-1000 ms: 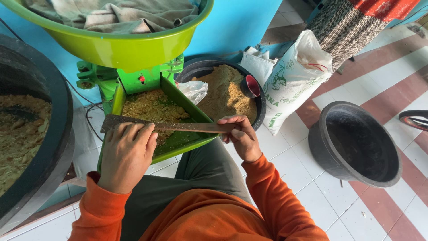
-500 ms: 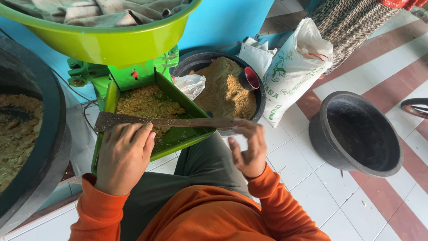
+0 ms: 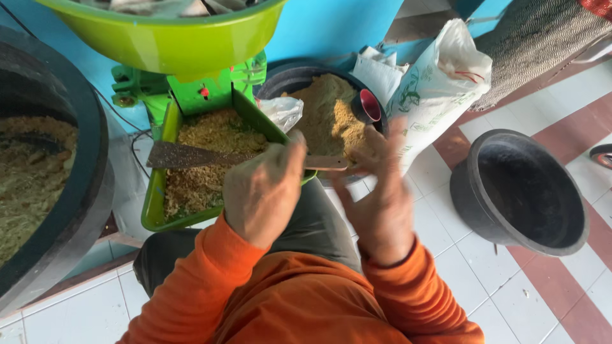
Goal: The person sits on the floor and ties the top of a woven bag of ground material with a red string, then moves to a green grinding machine. They scoop ground material from the machine's chute with a metal scoop, pushing material into the outlet and collecting the ground powder.
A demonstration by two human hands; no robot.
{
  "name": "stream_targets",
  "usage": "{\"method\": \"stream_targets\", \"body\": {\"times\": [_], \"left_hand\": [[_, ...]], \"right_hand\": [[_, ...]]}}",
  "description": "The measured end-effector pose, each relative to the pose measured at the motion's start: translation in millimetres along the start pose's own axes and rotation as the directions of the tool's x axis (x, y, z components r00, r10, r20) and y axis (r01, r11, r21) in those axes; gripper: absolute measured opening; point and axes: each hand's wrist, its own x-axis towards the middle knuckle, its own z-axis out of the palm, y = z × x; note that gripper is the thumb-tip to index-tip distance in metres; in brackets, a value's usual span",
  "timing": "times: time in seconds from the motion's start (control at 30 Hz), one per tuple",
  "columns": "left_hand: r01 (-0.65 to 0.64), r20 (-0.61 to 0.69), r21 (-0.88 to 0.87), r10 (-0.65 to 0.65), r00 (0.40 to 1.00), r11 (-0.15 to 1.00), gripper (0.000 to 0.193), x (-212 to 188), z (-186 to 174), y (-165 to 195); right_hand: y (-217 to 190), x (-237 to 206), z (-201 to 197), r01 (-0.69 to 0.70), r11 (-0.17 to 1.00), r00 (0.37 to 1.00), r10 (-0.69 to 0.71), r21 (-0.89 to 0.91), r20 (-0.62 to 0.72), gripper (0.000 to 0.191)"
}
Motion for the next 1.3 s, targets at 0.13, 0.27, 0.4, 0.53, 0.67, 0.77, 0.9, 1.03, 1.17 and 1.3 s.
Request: {"method": "stream_targets", "body": {"times": [0.13, 0.27, 0.4, 0.53, 0.67, 0.77, 0.9, 1.03, 1.17, 1.3], "left_hand": [[-0.188, -0.264, 0.113, 0.212, 0.941, 0.976, 0.034, 4.0, -10.4, 7.2], [-0.253, -0.191, 0.109, 0.27, 0.944, 0.961, 0.031, 2.2, -17.1, 14.7], [-0.269, -0.314, 0.185, 0.317, 0.895, 0.945, 0.03, 1.2, -16.9, 9.8], [-0.214, -0.24, 0.171, 0.252, 0.938, 0.962, 0.029, -9.1, -9.4, -8.4], [-0.138, -0.248, 0.174, 0.179, 0.952, 0.975, 0.035, -23.6, -3.3, -53.4], [0.081, -0.192, 0.289, -0.025, 0.981, 0.954, 0.029, -39.7, -0.4, -93.2], [0.16, -0.143, 0.403, -0.11, 0.984, 0.901, 0.029, -54.0, 3.1, -131.3], [0.145, -0.111, 0.38, -0.11, 0.988, 0.914, 0.031, -60.9, 2.5, -144.2], [0.114, -0.136, 0.288, -0.077, 0.988, 0.951, 0.031, -59.1, 2.5, -145.2], [0.069, -0.156, 0.167, -0.043, 0.987, 0.984, 0.034, -57.4, 0.1, -145.2]], "right_hand": [[-15.9, 6.9, -1.0, 0.606, 0.578, 0.695, -0.719, -0.546, 0.009, 0.078], [-9.0, 3.7, 2.5, 0.563, 0.683, 0.739, -0.668, -0.465, -0.087, 0.053], [14.7, -1.0, 0.6, 0.257, 0.948, 0.96, -0.273, -0.19, -0.064, 0.047], [44.0, 3.6, 0.7, 0.523, 0.715, 0.769, -0.631, -0.465, -0.104, 0.029], [73.8, 16.5, 2.0, 0.532, 0.703, 0.789, -0.614, -0.472, -0.025, 0.049], [94.9, 28.7, 8.0, 0.518, 0.788, 0.85, -0.517, -0.332, 0.101, 0.059], [116.2, 36.2, 22.9, 0.38, 0.921, 0.898, -0.344, -0.091, 0.273, 0.064], [125.0, 38.8, 30.1, 0.002, 0.99, 0.921, -0.057, 0.141, 0.386, 0.06], [128.4, 39.0, 30.3, -0.116, 0.967, 0.905, 0.009, 0.227, 0.425, 0.049], [130.5, 31.5, 26.2, 0.03, 0.803, 0.9, -0.281, 0.596, 0.333, 0.032]]}}
